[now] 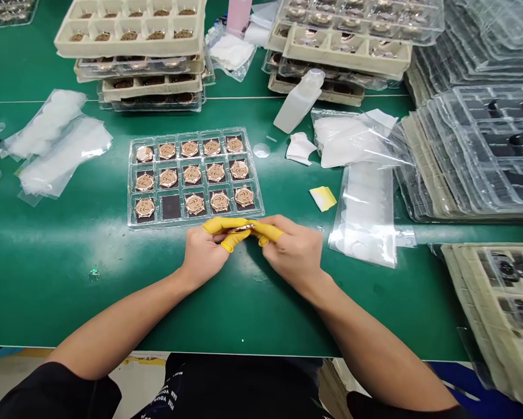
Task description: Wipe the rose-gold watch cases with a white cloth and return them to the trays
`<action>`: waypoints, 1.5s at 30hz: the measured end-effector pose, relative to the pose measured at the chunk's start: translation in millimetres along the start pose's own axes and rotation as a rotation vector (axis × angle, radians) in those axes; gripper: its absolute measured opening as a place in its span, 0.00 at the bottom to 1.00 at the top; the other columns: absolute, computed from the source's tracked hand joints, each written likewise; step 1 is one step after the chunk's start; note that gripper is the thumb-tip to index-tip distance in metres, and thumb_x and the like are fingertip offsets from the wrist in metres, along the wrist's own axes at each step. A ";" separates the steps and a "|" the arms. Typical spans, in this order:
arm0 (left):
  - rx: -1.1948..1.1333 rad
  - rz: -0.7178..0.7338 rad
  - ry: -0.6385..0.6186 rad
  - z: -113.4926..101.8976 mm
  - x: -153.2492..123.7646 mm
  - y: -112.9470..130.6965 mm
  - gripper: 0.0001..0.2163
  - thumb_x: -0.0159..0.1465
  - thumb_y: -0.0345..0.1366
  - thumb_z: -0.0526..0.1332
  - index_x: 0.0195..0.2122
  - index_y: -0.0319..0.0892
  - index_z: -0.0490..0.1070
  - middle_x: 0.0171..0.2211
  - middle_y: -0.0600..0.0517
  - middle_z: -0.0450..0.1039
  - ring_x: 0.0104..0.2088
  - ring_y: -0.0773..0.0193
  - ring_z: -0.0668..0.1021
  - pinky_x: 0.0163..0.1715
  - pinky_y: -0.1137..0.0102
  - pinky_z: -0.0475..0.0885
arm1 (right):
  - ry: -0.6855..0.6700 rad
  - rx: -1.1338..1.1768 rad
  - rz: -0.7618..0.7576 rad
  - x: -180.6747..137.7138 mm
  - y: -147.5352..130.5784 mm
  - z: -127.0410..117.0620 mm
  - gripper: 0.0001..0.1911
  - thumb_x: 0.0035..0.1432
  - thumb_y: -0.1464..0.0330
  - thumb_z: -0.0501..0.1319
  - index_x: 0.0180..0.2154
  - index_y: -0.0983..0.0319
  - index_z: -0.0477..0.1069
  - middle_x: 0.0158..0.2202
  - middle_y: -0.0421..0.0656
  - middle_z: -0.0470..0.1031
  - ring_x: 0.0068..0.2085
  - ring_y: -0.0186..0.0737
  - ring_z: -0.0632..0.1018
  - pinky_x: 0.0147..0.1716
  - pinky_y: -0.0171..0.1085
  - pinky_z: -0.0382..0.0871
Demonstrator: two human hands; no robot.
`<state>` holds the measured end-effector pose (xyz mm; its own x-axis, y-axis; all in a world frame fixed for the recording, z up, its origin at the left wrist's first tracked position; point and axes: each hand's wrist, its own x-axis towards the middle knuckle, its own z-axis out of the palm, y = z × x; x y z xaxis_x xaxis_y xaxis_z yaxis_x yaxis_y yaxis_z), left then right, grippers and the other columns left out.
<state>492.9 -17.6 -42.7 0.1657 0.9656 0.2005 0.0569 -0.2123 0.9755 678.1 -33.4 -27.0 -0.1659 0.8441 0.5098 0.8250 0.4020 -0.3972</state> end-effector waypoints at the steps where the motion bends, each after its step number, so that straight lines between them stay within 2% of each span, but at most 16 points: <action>1: -0.068 -0.055 -0.002 0.5 1.3 0.0 0.08 0.62 0.37 0.70 0.42 0.42 0.80 0.41 0.50 0.84 0.42 0.62 0.85 0.47 0.66 0.82 | 0.046 0.101 0.083 1.2 -1.5 -1.4 0.16 0.58 0.77 0.58 0.37 0.56 0.82 0.36 0.40 0.84 0.31 0.36 0.80 0.25 0.35 0.70; 4: -0.187 -0.140 -0.008 1.2 5.9 -0.8 0.11 0.61 0.41 0.71 0.40 0.41 0.77 0.41 0.49 0.82 0.42 0.62 0.84 0.47 0.67 0.81 | 0.140 0.441 0.363 4.1 -6.5 -4.6 0.09 0.60 0.69 0.63 0.39 0.54 0.83 0.37 0.42 0.83 0.30 0.38 0.80 0.23 0.37 0.73; 6: -0.229 -0.137 -0.014 1.6 8.2 -2.7 0.12 0.60 0.43 0.72 0.39 0.42 0.76 0.39 0.50 0.81 0.41 0.64 0.83 0.46 0.68 0.81 | 0.108 0.622 0.457 4.0 -10.2 -4.3 0.07 0.59 0.66 0.66 0.38 0.53 0.83 0.39 0.42 0.84 0.28 0.37 0.79 0.20 0.37 0.73; 12: -0.161 -0.040 -0.061 -0.1 6.4 -9.3 0.10 0.62 0.41 0.70 0.41 0.43 0.79 0.40 0.49 0.78 0.40 0.64 0.83 0.42 0.69 0.81 | -0.025 0.868 0.454 0.1 -11.3 4.3 0.08 0.58 0.65 0.69 0.41 0.52 0.84 0.40 0.42 0.84 0.33 0.39 0.81 0.30 0.39 0.79; 15: 0.075 0.080 -0.070 -4.0 3.5 -6.6 0.06 0.62 0.35 0.69 0.40 0.44 0.81 0.35 0.51 0.81 0.33 0.66 0.82 0.36 0.71 0.80 | -0.050 0.850 0.399 0.9 -5.3 6.3 0.08 0.58 0.65 0.69 0.41 0.52 0.83 0.41 0.43 0.84 0.38 0.42 0.83 0.35 0.41 0.80; 18: 0.298 0.181 -0.073 -7.1 1.2 -2.2 0.07 0.62 0.31 0.68 0.40 0.46 0.83 0.31 0.53 0.83 0.30 0.66 0.81 0.33 0.72 0.78 | -0.084 0.751 0.306 2.6 0.3 4.3 0.08 0.59 0.67 0.66 0.41 0.53 0.83 0.39 0.42 0.84 0.37 0.40 0.83 0.34 0.40 0.79; 24: 0.396 0.282 -0.049 -5.5 0.4 0.7 0.09 0.63 0.30 0.67 0.43 0.47 0.83 0.35 0.53 0.85 0.32 0.63 0.84 0.34 0.70 0.79 | -0.062 -0.007 0.042 2.1 2.2 -7.7 0.18 0.51 0.79 0.60 0.37 0.56 0.83 0.33 0.38 0.84 0.28 0.34 0.79 0.24 0.34 0.65; 26: 0.378 0.278 -0.050 -5.4 1.0 1.9 0.10 0.62 0.29 0.67 0.43 0.46 0.83 0.36 0.52 0.85 0.32 0.63 0.84 0.34 0.70 0.78 | -0.051 0.030 0.025 2.1 1.9 -8.9 0.20 0.52 0.80 0.58 0.38 0.56 0.83 0.34 0.38 0.85 0.30 0.34 0.80 0.25 0.34 0.67; 28: 0.367 0.268 -0.066 -6.1 1.2 3.5 0.10 0.61 0.27 0.67 0.42 0.45 0.83 0.35 0.52 0.85 0.32 0.64 0.83 0.33 0.71 0.78 | -0.058 0.216 0.031 3.1 3.1 -7.0 0.19 0.54 0.79 0.58 0.39 0.55 0.82 0.36 0.38 0.84 0.33 0.35 0.82 0.29 0.34 0.72; 32: 0.373 0.268 -0.103 -8.3 -1.4 4.3 0.09 0.61 0.27 0.66 0.40 0.44 0.83 0.33 0.52 0.84 0.32 0.64 0.83 0.32 0.71 0.77 | -0.095 0.599 0.119 5.4 6.4 3.7 0.09 0.58 0.71 0.63 0.36 0.54 0.81 0.32 0.40 0.82 0.31 0.37 0.81 0.30 0.37 0.76; 35: 0.398 0.271 -0.101 -8.4 -3.9 1.3 0.08 0.62 0.29 0.64 0.40 0.44 0.83 0.35 0.50 0.84 0.34 0.62 0.84 0.36 0.69 0.79 | -0.070 0.450 0.128 4.5 3.6 10.1 0.08 0.57 0.72 0.62 0.31 0.57 0.80 0.28 0.40 0.79 0.27 0.35 0.78 0.25 0.34 0.69; 37: 0.365 0.196 -0.102 -7.2 -3.7 -1.0 0.08 0.62 0.29 0.64 0.40 0.44 0.83 0.36 0.50 0.85 0.36 0.60 0.84 0.38 0.67 0.80 | -0.062 0.157 0.101 3.2 0.1 9.9 0.10 0.52 0.76 0.60 0.27 0.58 0.78 0.25 0.40 0.77 0.23 0.32 0.72 0.20 0.34 0.58; 39: 0.199 0.020 -0.099 -5.5 -1.1 -2.1 0.08 0.62 0.30 0.66 0.41 0.44 0.82 0.38 0.49 0.84 0.38 0.60 0.84 0.41 0.65 0.81 | -0.047 0.017 0.095 2.5 -2.1 5.9 0.11 0.50 0.78 0.60 0.28 0.59 0.79 0.25 0.39 0.76 0.21 0.31 0.68 0.20 0.35 0.53; 41: -0.081 -0.203 -0.084 -4.1 3.7 -1.5 0.09 0.60 0.34 0.70 0.42 0.42 0.80 0.40 0.48 0.84 0.39 0.60 0.84 0.44 0.64 0.81 | 0.020 0.148 0.174 3.2 -1.3 -0.2 0.08 0.54 0.74 0.63 0.32 0.58 0.80 0.27 0.40 0.76 0.23 0.31 0.68 0.21 0.34 0.56; 43: -0.355 -0.375 -0.069 -3.4 9.1 0.2 0.15 0.56 0.38 0.74 0.42 0.40 0.77 0.39 0.48 0.83 0.40 0.59 0.84 0.45 0.62 0.81 | 0.091 0.415 0.353 5.0 1.8 -5.7 0.04 0.58 0.67 0.66 0.35 0.58 0.80 0.29 0.40 0.77 0.26 0.32 0.72 0.24 0.33 0.63; 45: -0.515 -0.456 -0.070 -3.5 13.2 2.3 0.19 0.53 0.43 0.76 0.42 0.40 0.76 0.38 0.49 0.81 0.40 0.59 0.84 0.44 0.62 0.81 | 0.093 0.636 0.557 6.9 4.8 -8.7 0.10 0.57 0.59 0.69 0.36 0.58 0.80 0.31 0.41 0.78 0.29 0.34 0.74 0.27 0.33 0.68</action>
<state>491.8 -4.7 -37.5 0.3009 0.9256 -0.2295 -0.3361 0.3281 0.8828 685.7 -28.7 -18.8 0.2423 0.9565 0.1622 0.3080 0.0827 -0.9478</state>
